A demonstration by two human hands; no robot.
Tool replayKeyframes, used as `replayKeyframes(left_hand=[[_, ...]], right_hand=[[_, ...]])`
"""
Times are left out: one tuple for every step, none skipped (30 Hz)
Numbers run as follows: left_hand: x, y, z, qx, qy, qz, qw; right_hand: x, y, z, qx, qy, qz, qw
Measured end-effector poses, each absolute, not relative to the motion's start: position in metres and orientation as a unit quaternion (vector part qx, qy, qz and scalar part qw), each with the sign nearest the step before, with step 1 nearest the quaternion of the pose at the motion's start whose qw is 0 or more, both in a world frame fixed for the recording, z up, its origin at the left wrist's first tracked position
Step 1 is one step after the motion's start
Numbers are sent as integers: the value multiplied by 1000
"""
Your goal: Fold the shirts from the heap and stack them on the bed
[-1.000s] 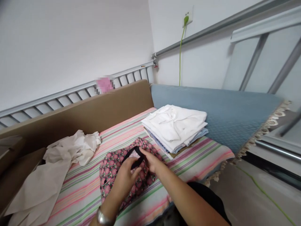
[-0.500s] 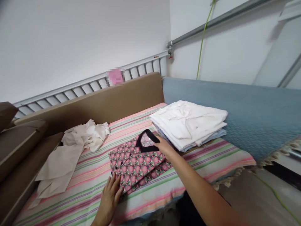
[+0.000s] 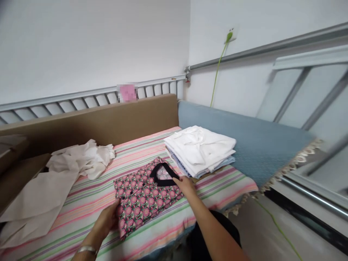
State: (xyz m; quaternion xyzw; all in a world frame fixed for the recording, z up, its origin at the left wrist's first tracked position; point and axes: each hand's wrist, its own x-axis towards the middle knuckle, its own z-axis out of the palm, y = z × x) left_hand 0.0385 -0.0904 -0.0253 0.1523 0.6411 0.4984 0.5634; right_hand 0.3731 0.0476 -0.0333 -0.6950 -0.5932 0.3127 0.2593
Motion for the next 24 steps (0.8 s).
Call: replayKeyframes(left_hand=[[41,-83,-27,164,643,492,564],[44,-75,-27,177,649,492,553],[45,-69,-27,191,656,496,535],[46,-64,-27,206,664,503,514],[45,-60,-26,216,671,511,492],[43,-59,-25,222,676,518,474],[37,-60,-23,226,679,525,461],[30,-64,-22,229,683,529,449],[21,-71,-20,230,686,533,438],[11,-80,-20,229,692,537,425],[0,-93,-20,229,699,539,411],[-10,-107,-21,228,710,538,393],[-18,-124,-23,227,723,534,375],[-23,-141,-27,225,737,527,358],[-26,-158,-30,221,751,520,342],[-26,-174,-35,213,764,513,329],[-24,-189,-39,202,772,508,323],[-20,-201,-44,190,776,509,320],[-15,-212,-48,176,776,512,325],[-9,-220,-53,160,771,517,336],[-3,-227,-57,138,761,523,357],[4,-232,-61,115,749,529,383],[10,-237,-65,91,736,533,408],[17,-240,-70,71,726,533,429]], right_hand=[[372,47,-33,-696,-591,316,258],[371,47,-33,-696,-589,322,257],[370,47,-33,-693,-586,331,258],[368,46,-32,-690,-582,344,259],[365,44,-31,-685,-578,359,260],[362,41,-31,-681,-573,376,258],[357,36,-31,-675,-569,393,256],[351,30,-32,-670,-566,409,252],[344,22,-33,-663,-566,423,247],[337,15,-35,-655,-568,435,241],[328,7,-37,-647,-573,446,233],[320,1,-38,-638,-581,454,225],[311,-4,-39,-628,-590,459,217],[303,-6,-39,-618,-601,462,210],[295,-7,-38,-607,-614,461,205],[288,-5,-36,-597,-628,457,201],[282,-1,-33,-588,-641,452,198],[276,4,-30,-580,-653,446,195],[272,9,-27,-575,-664,439,191],[269,14,-24,-571,-672,433,188],[267,18,-22,-569,-677,428,186],[266,22,-20,-569,-679,425,185],[266,24,-19,-571,-678,423,187],[267,26,-18,-576,-674,421,192]])
